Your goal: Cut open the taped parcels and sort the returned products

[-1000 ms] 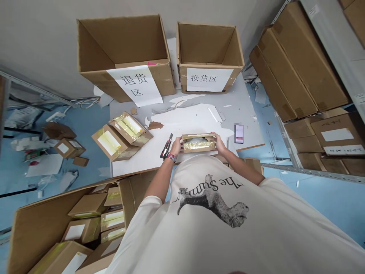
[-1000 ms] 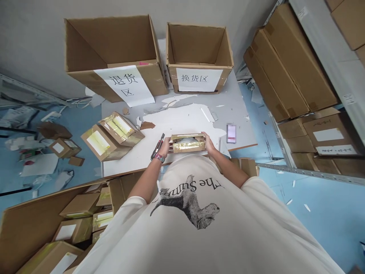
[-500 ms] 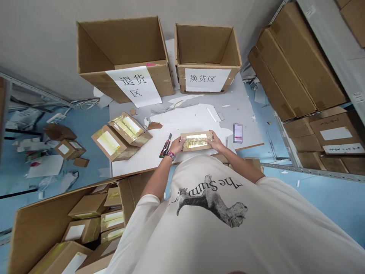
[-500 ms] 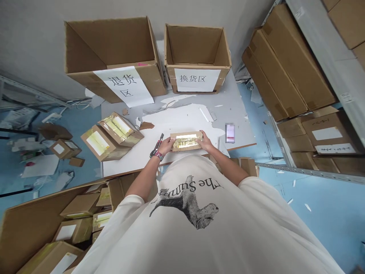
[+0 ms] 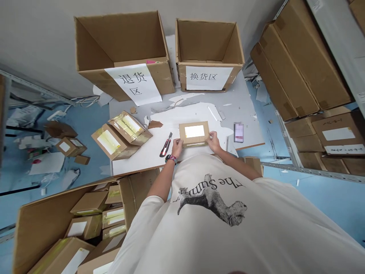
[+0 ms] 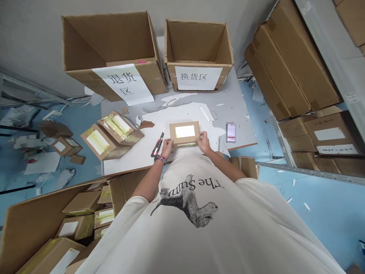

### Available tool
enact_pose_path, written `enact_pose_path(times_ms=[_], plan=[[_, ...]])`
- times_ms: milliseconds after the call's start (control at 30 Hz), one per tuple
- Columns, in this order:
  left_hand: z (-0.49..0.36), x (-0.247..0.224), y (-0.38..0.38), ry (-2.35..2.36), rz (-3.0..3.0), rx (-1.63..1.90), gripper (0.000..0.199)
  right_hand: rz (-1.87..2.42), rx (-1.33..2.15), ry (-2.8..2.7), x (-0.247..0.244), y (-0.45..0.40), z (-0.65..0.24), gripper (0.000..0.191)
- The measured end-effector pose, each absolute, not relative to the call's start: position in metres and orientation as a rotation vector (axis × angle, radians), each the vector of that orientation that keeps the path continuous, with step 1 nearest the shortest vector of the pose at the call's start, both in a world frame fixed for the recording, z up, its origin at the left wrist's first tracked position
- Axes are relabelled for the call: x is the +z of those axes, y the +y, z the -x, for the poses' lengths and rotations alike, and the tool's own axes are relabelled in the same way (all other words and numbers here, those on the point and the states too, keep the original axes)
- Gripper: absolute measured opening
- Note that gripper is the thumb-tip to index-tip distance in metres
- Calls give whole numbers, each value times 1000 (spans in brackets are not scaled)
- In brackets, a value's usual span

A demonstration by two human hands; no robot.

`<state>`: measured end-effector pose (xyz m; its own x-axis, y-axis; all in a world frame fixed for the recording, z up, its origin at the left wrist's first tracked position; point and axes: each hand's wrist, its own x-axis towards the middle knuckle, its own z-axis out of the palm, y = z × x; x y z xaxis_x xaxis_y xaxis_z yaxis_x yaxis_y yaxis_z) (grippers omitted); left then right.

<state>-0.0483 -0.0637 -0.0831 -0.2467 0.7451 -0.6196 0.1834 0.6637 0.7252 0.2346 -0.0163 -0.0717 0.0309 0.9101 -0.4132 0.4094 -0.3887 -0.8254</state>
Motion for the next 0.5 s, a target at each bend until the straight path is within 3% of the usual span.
enact_pose_path(times_ms=[67,200,300,500], plan=[[53,-85,-59,1785,-665,549,64,1886,1376,-1304,-73,-13,-237,79],[57,-85,-44,1695,-647,517,79,1934,1723,-1062,-70,-6,-243,80],[55,-85,-35,1607,-655,578,69,1813,1880,-858,-66,-3,-241,82],[48,-87,-38,1665,-876,628,61,1705,1748,-870,-61,-6,-231,62]])
